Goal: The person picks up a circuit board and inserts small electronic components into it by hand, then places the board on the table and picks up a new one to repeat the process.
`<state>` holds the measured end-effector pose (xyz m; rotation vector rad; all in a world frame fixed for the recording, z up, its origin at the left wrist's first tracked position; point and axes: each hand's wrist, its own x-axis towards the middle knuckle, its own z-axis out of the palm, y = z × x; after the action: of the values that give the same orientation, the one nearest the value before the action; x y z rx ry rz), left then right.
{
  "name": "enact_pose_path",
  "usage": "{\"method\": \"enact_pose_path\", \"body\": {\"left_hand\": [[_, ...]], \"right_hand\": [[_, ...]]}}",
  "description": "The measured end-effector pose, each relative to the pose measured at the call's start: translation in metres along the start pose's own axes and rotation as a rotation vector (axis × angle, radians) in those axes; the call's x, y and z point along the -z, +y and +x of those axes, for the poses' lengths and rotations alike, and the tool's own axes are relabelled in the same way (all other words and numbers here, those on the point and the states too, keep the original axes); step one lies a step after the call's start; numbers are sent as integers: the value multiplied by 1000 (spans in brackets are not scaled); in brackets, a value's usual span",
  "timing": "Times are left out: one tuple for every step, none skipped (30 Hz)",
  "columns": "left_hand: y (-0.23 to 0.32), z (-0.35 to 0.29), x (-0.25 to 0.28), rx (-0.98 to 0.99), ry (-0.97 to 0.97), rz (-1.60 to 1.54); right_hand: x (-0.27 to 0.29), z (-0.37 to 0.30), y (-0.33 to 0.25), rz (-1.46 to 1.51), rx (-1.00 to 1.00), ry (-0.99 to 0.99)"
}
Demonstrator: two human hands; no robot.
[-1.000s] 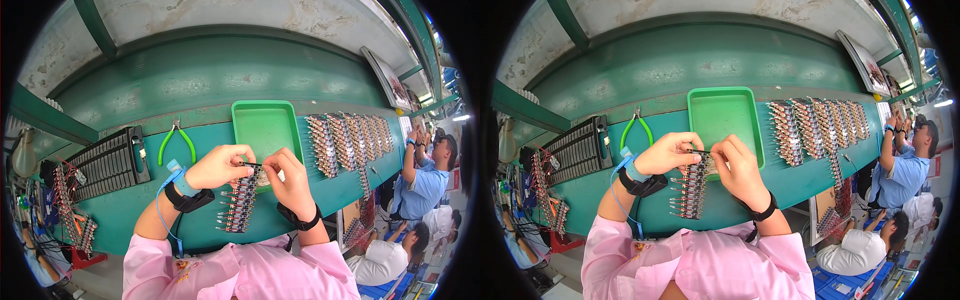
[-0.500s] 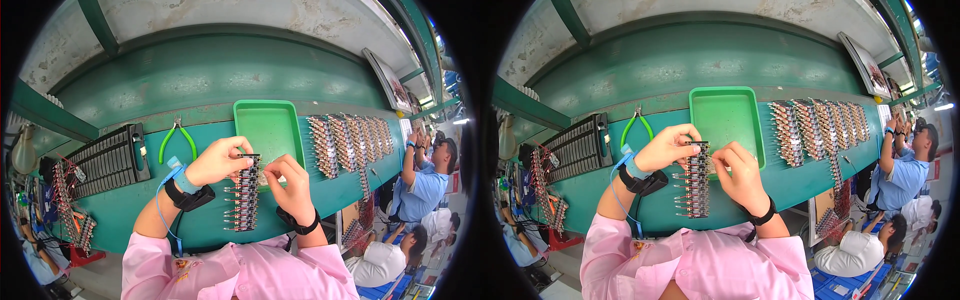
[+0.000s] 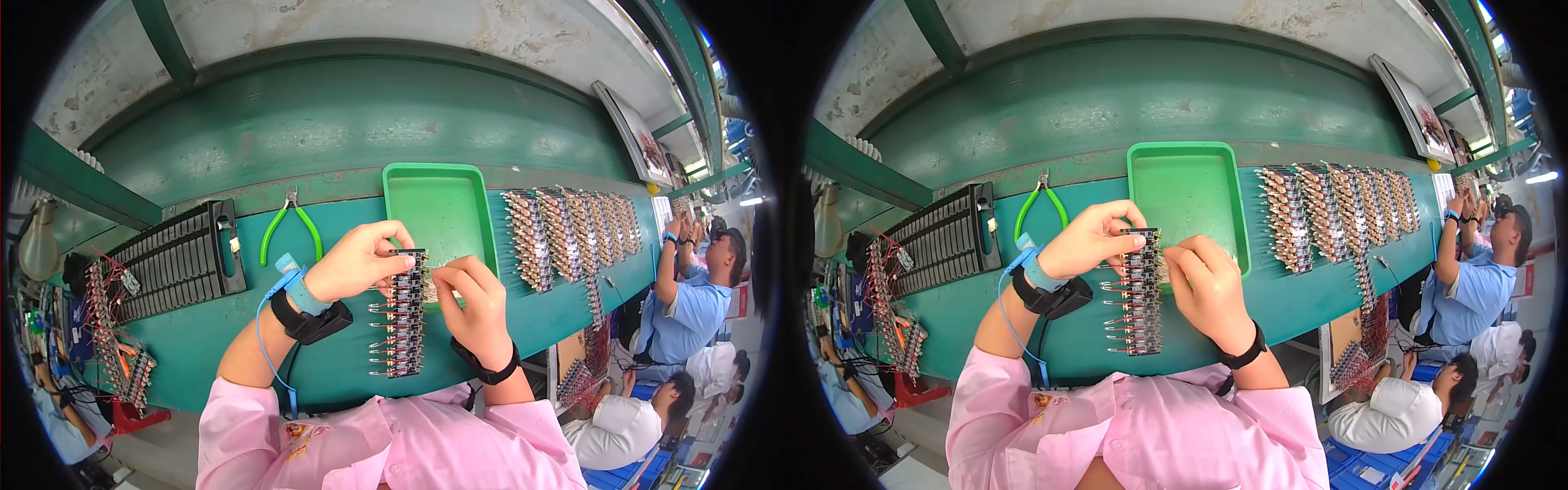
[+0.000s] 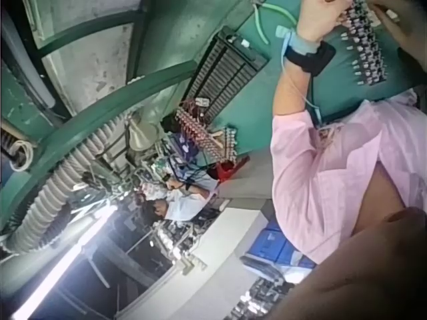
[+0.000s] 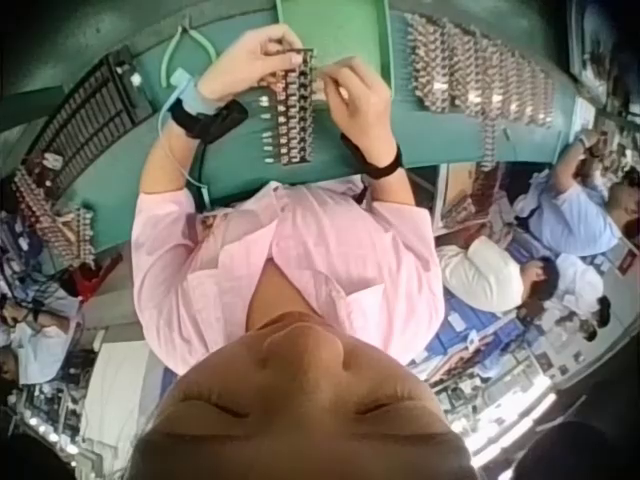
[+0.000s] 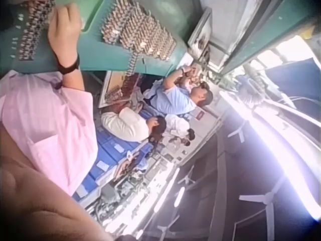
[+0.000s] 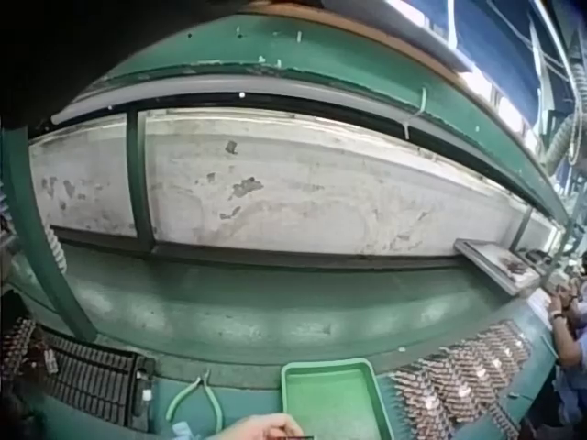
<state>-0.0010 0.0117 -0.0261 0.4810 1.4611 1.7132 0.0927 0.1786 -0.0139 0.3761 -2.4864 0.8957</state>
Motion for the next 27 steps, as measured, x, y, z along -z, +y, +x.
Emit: {"method": "enact_pose_path", "body": {"left_hand": [[0, 0, 0, -1, 3, 8], [0, 0, 0, -1, 7, 15], [0, 0, 0, -2, 8, 15], [0, 0, 0, 4, 7, 10], [0, 0, 0, 9, 6, 4], [0, 0, 0, 14, 6, -1], [0, 0, 0, 14, 7, -2], [-1, 0, 0, 9, 3, -3], [-1, 1, 0, 4, -1, -5], [-2, 1, 0, -1, -5, -6], [-2, 1, 0, -1, -5, -7], [-2, 1, 0, 2, -3, -3], [-2, 1, 0, 6, -2, 0], [-2, 1, 0, 9, 0, 3], [-3, 1, 0, 9, 0, 3], [-3, 2, 0, 9, -4, -2], [-4, 2, 0, 8, -9, -7], [-5, 2, 0, 6, -14, -11], [-5, 2, -1, 6, -13, -12], [-6, 2, -1, 10, -11, -10], [-6, 2, -1, 14, -8, -9], [-7, 2, -2, 17, -6, -8], [-7, 3, -2, 18, -6, -8], [-7, 3, -2, 17, -7, -6], [-6, 3, -2, 17, -7, -5], [-6, 2, -3, 16, -8, -3], [-6, 2, -3, 17, -8, -4]], "right_hand": [[0, 0, 0, 0, 0, -1], [0, 0, 1, -2, -5, 6], [0, 0, 1, -4, -11, 13], [0, 1, 1, -6, -16, 20], [0, 1, 0, -5, -16, 19], [0, 0, 0, -9, -16, 13], [0, 0, 0, -12, -16, 7], [0, 0, 0, -17, -17, 2], [0, 0, 0, -17, -17, 1], [1, 1, 0, -5, -11, 5], [1, 1, 0, 7, -5, 9], [1, 2, -1, 19, 1, 13], [1, 1, 0, 20, 1, 12], [1, 1, 1, 35, -8, 8], [1, 1, 1, 50, -17, 4], [1, 0, 2, 65, -25, -1], [1, 0, 2, 66, -25, -1], [1, 0, 1, 74, -39, -10], [0, 0, 0, 82, -52, -19], [0, 0, -1, 89, -66, -28], [-1, 0, -1, 89, -66, -28], [-2, -1, -2, 110, -80, -23], [-3, -2, -1, 131, -94, -18], [-4, -2, -1, 151, -108, -12], [-4, -2, -1, 151, -109, -13], [-4, -2, -1, 143, -105, -17], [-4, -2, 0, 135, -101, -21]]}}
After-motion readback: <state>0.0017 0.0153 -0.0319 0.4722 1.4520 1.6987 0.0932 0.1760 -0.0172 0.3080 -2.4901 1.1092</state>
